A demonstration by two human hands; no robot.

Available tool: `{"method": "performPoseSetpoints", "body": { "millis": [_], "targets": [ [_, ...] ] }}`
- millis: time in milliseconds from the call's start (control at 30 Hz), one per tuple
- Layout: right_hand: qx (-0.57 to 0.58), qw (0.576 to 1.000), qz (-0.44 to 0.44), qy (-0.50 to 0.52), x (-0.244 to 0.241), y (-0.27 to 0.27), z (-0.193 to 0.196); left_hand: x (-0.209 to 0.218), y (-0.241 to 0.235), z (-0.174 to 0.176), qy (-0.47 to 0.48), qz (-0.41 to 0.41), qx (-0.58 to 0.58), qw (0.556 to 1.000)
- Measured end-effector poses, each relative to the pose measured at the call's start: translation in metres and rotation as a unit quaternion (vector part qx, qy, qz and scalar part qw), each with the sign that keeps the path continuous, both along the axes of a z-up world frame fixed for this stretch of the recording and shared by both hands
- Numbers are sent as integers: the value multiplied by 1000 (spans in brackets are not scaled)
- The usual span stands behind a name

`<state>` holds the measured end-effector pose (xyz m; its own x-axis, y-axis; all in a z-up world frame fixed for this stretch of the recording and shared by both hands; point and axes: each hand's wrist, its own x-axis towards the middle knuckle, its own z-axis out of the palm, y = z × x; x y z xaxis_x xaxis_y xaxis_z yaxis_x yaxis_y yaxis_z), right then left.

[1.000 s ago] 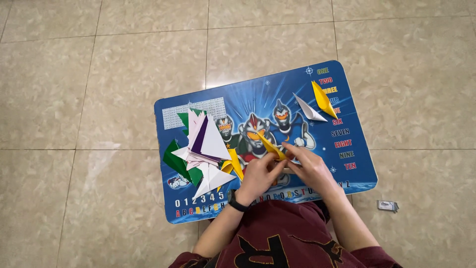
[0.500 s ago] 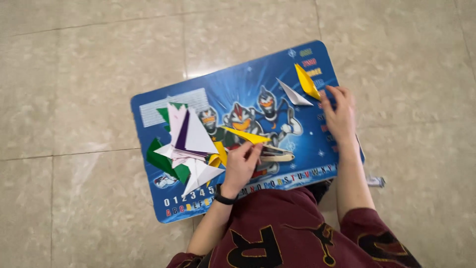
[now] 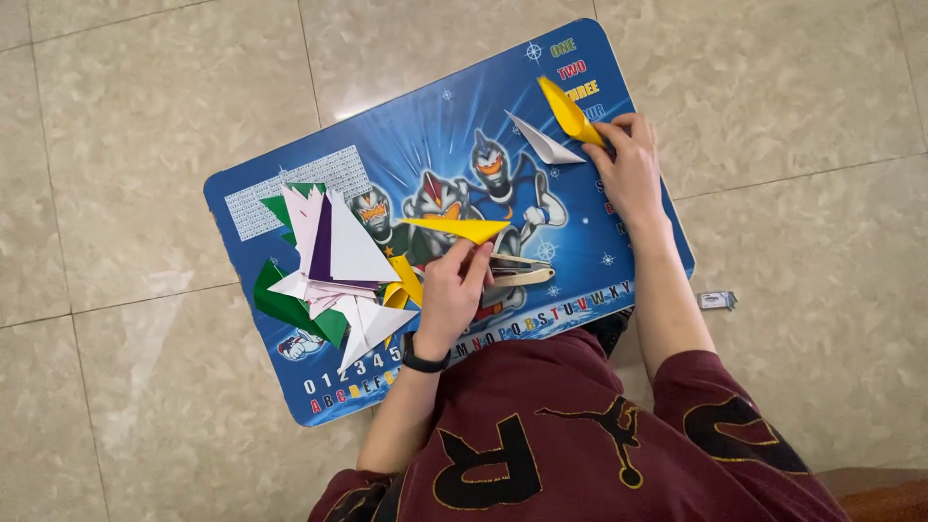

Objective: Folding origami paper into various shapes.

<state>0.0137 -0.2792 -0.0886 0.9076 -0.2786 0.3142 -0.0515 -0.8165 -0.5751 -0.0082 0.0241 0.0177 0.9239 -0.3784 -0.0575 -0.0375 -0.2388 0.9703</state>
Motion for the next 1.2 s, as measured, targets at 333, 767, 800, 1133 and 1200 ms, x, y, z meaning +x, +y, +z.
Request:
{"method": "performPoseSetpoints", "body": {
  "millis": [333,767,800,1133,1200],
  "targets": [
    [-24,988,93,-124,-24,33,49,16,-16,-1,-55,3,-27,998],
    [60,962,191,-185,-36,80,80,10,-19,11,-75,-42,-53,995],
    [78,954,207,-203,-35,84,84,9,-19,12,-84,-52,-58,993],
    [33,950,192,-244,-37,96,88,6,-19,-3,-63,-101,-94,988],
    [15,949,198,-245,-37,96,84,10,-20,12,-52,-83,-70,993]
  ]
}}
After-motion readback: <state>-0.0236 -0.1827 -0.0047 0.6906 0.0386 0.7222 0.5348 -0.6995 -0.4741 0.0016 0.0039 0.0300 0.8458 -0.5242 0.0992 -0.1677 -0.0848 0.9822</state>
